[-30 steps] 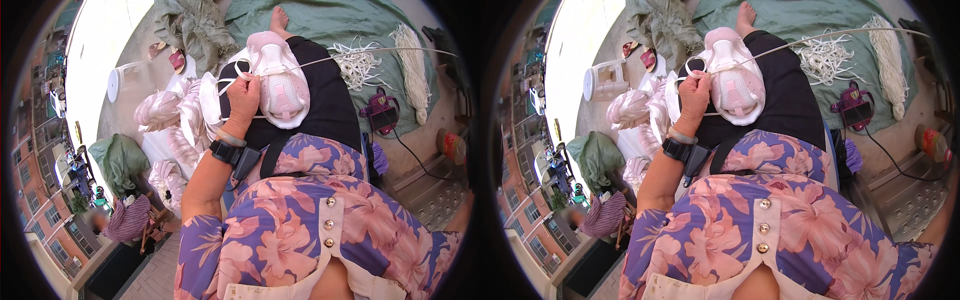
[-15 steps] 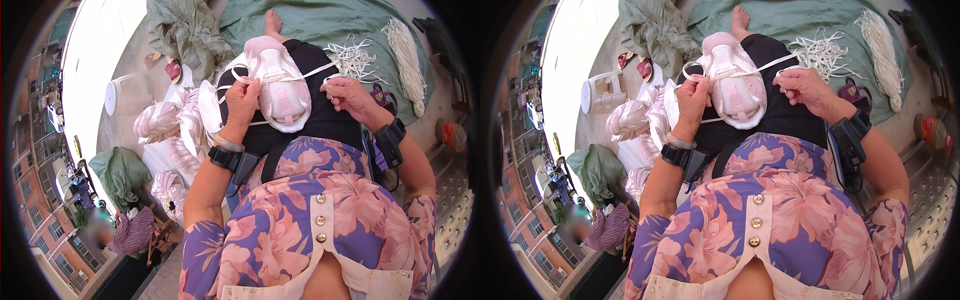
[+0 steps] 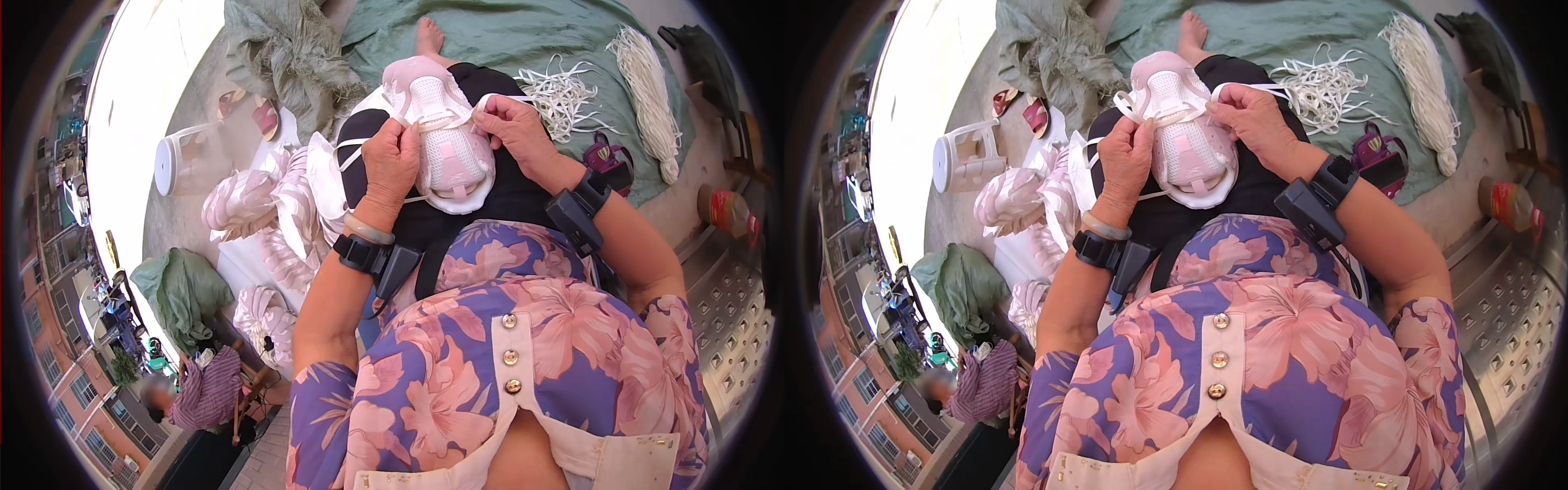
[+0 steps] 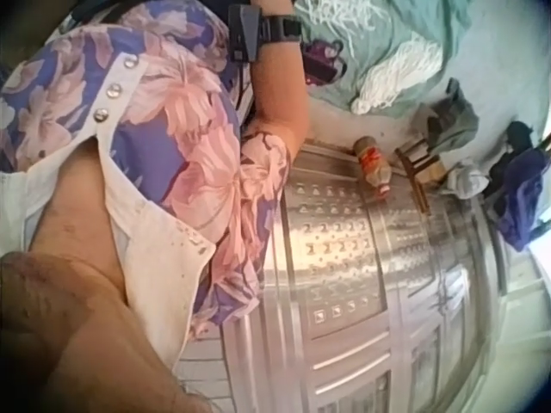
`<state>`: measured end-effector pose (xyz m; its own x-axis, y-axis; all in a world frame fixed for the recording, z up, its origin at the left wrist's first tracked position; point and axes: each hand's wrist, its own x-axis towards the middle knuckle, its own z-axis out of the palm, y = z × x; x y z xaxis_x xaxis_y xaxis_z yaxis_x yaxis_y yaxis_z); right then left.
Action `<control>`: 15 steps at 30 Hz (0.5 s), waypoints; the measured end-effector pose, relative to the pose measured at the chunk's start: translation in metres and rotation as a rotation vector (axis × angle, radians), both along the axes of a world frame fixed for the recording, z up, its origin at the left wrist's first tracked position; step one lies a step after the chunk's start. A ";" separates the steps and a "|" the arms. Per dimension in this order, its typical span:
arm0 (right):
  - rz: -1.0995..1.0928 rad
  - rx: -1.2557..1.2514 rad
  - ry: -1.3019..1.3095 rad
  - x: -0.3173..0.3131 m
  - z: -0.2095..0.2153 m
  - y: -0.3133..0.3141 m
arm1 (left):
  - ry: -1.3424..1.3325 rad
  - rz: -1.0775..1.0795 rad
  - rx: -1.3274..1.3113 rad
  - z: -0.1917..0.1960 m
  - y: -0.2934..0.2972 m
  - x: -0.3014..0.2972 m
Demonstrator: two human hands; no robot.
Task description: The recorder is lacing and organizing a batch of pink and white shoes.
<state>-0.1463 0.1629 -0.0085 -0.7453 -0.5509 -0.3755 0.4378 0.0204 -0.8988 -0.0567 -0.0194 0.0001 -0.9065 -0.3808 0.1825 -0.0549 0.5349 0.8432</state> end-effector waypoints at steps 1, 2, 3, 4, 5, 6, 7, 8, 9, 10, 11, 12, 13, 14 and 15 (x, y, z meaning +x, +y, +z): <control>-0.056 -0.040 0.028 -0.001 -0.001 -0.005 | -0.001 0.025 0.004 0.000 0.001 0.002; -0.081 -0.025 0.051 -0.002 0.000 -0.008 | -0.132 0.062 -0.024 0.005 -0.001 0.006; -0.087 -0.025 0.050 -0.003 -0.002 -0.009 | -0.133 0.056 -0.024 0.008 0.003 0.009; -0.117 -0.052 0.042 -0.004 -0.005 -0.010 | -0.107 0.047 -0.079 0.012 0.007 0.012; -0.141 -0.082 0.033 -0.004 -0.007 -0.011 | -0.081 0.045 -0.138 0.017 0.010 0.014; -0.142 -0.085 0.032 -0.003 -0.008 -0.012 | 0.014 -0.025 -0.295 0.023 0.014 0.012; -0.152 -0.052 0.083 -0.001 -0.010 -0.011 | 0.014 -0.027 -0.297 0.025 0.017 0.008; -0.160 -0.018 0.134 0.000 -0.010 -0.011 | 0.124 -0.102 -0.415 0.026 0.019 0.003; -0.161 -0.020 0.133 0.001 -0.011 -0.012 | 0.234 -0.179 -0.530 0.027 0.021 -0.001; -0.159 -0.042 0.161 0.002 -0.012 -0.012 | 0.091 -0.201 -0.525 0.030 0.024 0.001; -0.159 -0.061 0.189 0.002 -0.011 -0.011 | 0.091 -0.204 -0.524 0.033 0.027 -0.002; -0.163 -0.059 0.188 0.002 -0.011 -0.011 | 0.136 -0.221 -0.628 0.036 0.029 -0.005; -0.156 -0.047 0.206 0.002 -0.011 -0.011 | 0.182 -0.237 -0.731 0.037 0.031 -0.007; -0.147 -0.037 0.224 0.002 -0.010 -0.012 | 0.180 -0.238 -0.732 0.035 0.032 -0.006; -0.148 -0.037 0.223 0.002 -0.010 -0.011 | 0.165 -0.227 -0.685 0.031 0.033 -0.006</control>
